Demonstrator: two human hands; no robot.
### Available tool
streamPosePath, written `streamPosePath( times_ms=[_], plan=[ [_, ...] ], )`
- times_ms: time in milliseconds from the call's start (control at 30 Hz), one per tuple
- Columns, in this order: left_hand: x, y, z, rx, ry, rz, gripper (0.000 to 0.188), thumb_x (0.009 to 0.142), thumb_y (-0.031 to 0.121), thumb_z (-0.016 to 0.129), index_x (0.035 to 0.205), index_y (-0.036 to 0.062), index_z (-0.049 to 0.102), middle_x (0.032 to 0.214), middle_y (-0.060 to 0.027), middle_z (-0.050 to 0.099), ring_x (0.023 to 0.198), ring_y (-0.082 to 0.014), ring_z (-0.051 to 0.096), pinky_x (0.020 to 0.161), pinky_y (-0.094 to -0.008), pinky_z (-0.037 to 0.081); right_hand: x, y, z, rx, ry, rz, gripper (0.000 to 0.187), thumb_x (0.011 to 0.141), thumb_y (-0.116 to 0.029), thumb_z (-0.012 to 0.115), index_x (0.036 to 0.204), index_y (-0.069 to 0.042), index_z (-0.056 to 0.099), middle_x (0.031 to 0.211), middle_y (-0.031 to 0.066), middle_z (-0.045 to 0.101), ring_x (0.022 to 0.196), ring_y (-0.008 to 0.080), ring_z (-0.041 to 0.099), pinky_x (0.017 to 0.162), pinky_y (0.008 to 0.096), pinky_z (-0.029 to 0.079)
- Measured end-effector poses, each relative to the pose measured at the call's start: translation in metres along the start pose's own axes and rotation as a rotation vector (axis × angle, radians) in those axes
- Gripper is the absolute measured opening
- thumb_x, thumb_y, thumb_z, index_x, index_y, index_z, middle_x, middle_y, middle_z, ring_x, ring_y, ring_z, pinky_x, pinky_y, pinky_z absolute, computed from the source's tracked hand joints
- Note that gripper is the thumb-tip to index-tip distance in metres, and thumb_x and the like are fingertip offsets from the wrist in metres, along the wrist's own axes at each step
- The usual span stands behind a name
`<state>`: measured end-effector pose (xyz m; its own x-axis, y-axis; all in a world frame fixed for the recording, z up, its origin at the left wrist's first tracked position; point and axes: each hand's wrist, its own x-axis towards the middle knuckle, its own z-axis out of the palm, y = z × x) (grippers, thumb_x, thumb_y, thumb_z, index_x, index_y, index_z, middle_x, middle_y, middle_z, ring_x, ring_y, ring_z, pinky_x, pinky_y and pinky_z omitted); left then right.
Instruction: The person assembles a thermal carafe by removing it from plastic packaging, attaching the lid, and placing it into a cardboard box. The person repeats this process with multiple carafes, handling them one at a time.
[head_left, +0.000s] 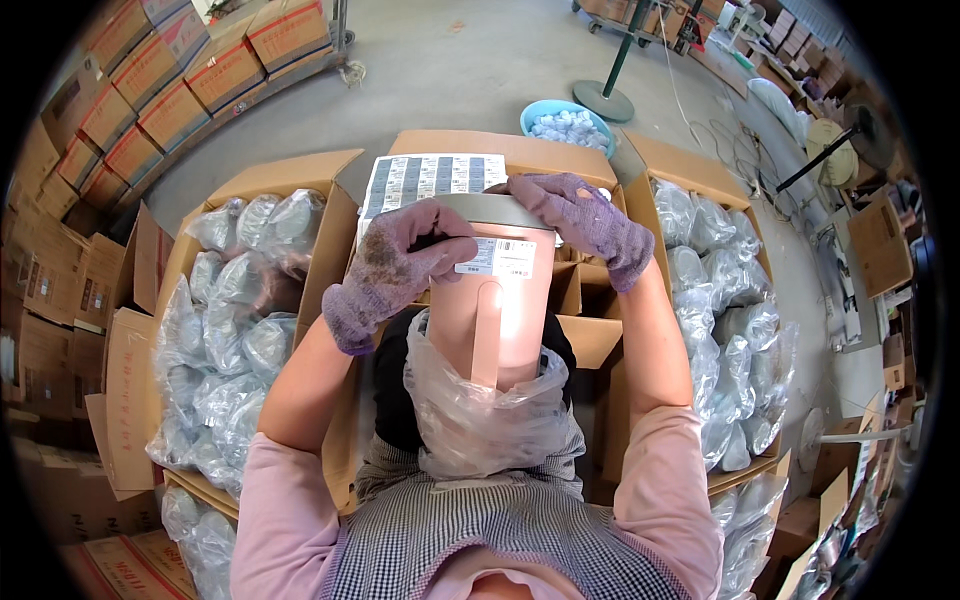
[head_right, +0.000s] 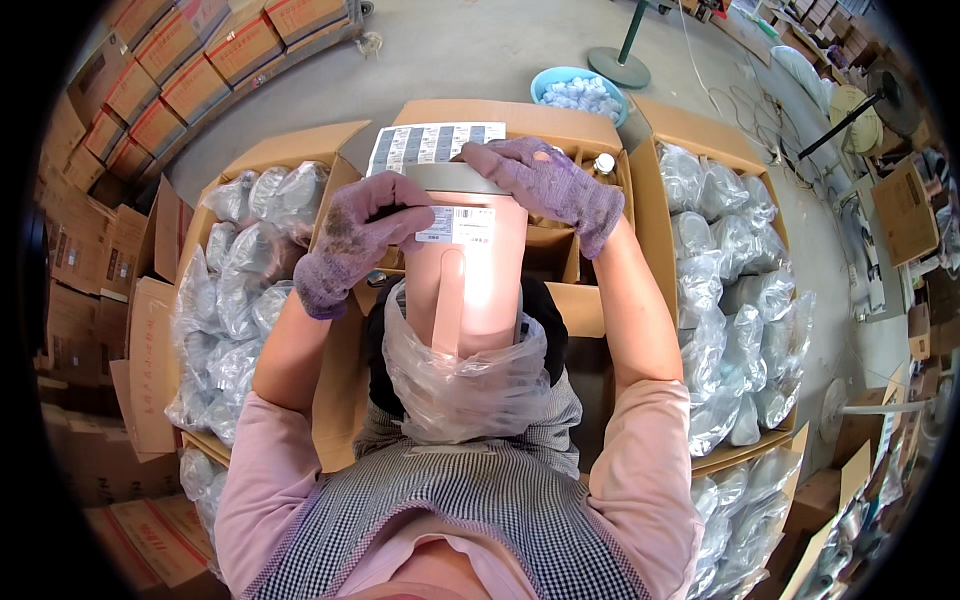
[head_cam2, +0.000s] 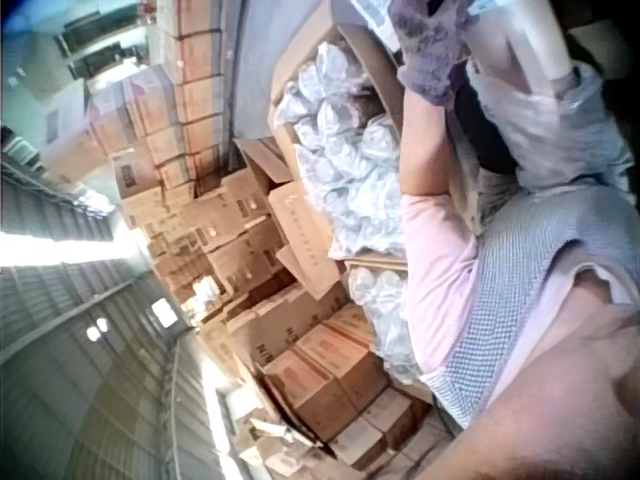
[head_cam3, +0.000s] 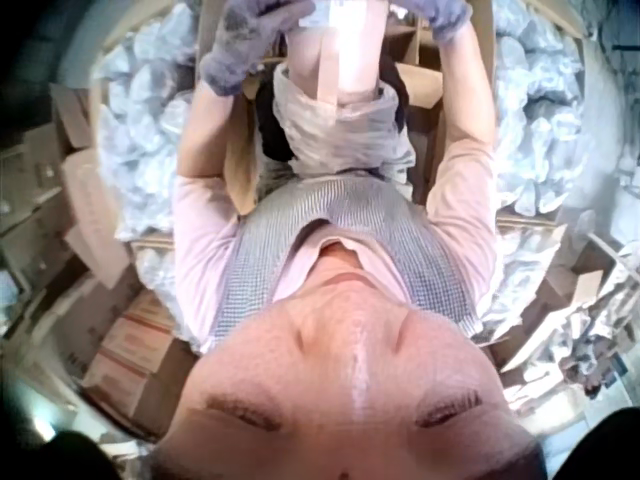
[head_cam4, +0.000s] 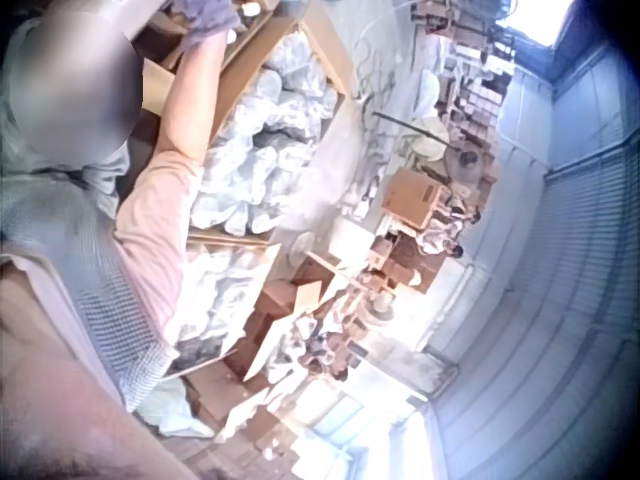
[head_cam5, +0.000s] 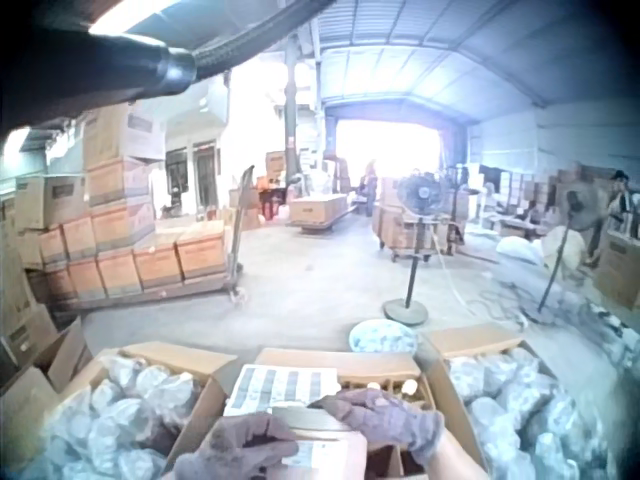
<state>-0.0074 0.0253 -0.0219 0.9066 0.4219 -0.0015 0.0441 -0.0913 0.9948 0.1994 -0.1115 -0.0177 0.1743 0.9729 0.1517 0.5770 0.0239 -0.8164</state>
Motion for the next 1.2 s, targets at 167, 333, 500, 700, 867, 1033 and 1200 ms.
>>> streamPosePath(
  times_ms=[167,333,500,700,867,1033,1200],
  plan=[
    [0.000,-0.006,0.005,-0.023,-0.030,-0.039,0.011,0.086,0.004,0.069,0.095,-0.0012,0.064,0.084,-0.0024,0.064,0.071,-0.0084,0.058,0.063,-0.0230,0.050,-0.008,0.026,0.000,-0.010,0.019,-0.191,0.042,0.098,-0.039,0.057,0.120,-0.005,0.066,0.105,0.0137,0.071,0.092,0.0186,0.064,0.085,0.0343,0.051],
    [-0.004,-0.005,0.006,-0.034,-0.022,-0.054,0.010,0.087,0.004,0.068,0.095,-0.0010,0.064,0.083,-0.0026,0.064,0.070,-0.0083,0.059,0.063,-0.0225,0.050,-0.015,-0.004,-0.003,0.049,-0.093,0.045,0.051,0.087,-0.039,0.070,0.123,-0.004,0.065,0.108,0.0143,0.071,0.096,0.0206,0.065,0.088,0.0339,0.051],
    [-0.005,0.001,0.009,-0.022,-0.026,-0.047,0.011,0.087,0.005,0.069,0.095,0.0001,0.065,0.084,-0.0019,0.065,0.073,-0.0077,0.060,0.065,-0.0226,0.051,-0.018,-0.011,-0.004,-0.050,-0.112,0.003,0.061,0.074,-0.031,0.081,0.126,-0.004,0.064,0.106,0.0139,0.071,0.097,0.0211,0.065,0.090,0.0332,0.050],
    [-0.001,-0.010,0.009,0.031,-0.006,0.028,0.011,0.086,0.003,0.071,0.093,0.0003,0.063,0.084,-0.0014,0.064,0.074,-0.0073,0.058,0.064,-0.0225,0.049,-0.017,-0.013,-0.006,-0.070,-0.135,-0.005,0.065,0.070,-0.013,0.082,0.130,-0.003,0.060,0.108,0.0054,0.067,0.096,0.0123,0.059,0.085,0.0284,0.051],
    [-0.002,-0.021,0.015,0.148,0.089,0.199,0.016,0.083,0.001,0.073,0.090,0.0019,0.059,0.082,-0.0002,0.061,0.071,-0.0057,0.053,0.063,-0.0226,0.044,-0.013,-0.011,-0.007,-0.072,-0.168,-0.036,0.068,0.070,-0.014,0.083,0.132,-0.004,0.058,0.108,0.0056,0.066,0.097,0.0133,0.060,0.086,0.0293,0.051],
    [0.003,-0.021,0.003,0.175,0.056,0.157,0.023,0.082,0.000,0.074,0.093,0.0034,0.053,0.078,-0.0003,0.058,0.070,-0.0059,0.051,0.064,-0.0234,0.044,-0.012,-0.009,-0.009,-0.135,-0.201,-0.063,0.071,0.072,-0.018,0.084,0.135,-0.004,0.054,0.118,0.0098,0.064,0.107,0.0188,0.060,0.092,0.0331,0.050],
    [0.000,-0.016,-0.008,0.280,0.053,0.102,0.029,0.083,0.003,0.073,0.104,0.0026,0.053,0.083,-0.0042,0.061,0.077,-0.0113,0.056,0.069,-0.0270,0.048,-0.013,-0.010,-0.010,-0.099,-0.239,-0.079,0.075,0.074,-0.019,0.082,0.140,-0.005,0.049,0.124,0.0138,0.060,0.113,0.0248,0.059,0.095,0.0361,0.049]
  ],
)
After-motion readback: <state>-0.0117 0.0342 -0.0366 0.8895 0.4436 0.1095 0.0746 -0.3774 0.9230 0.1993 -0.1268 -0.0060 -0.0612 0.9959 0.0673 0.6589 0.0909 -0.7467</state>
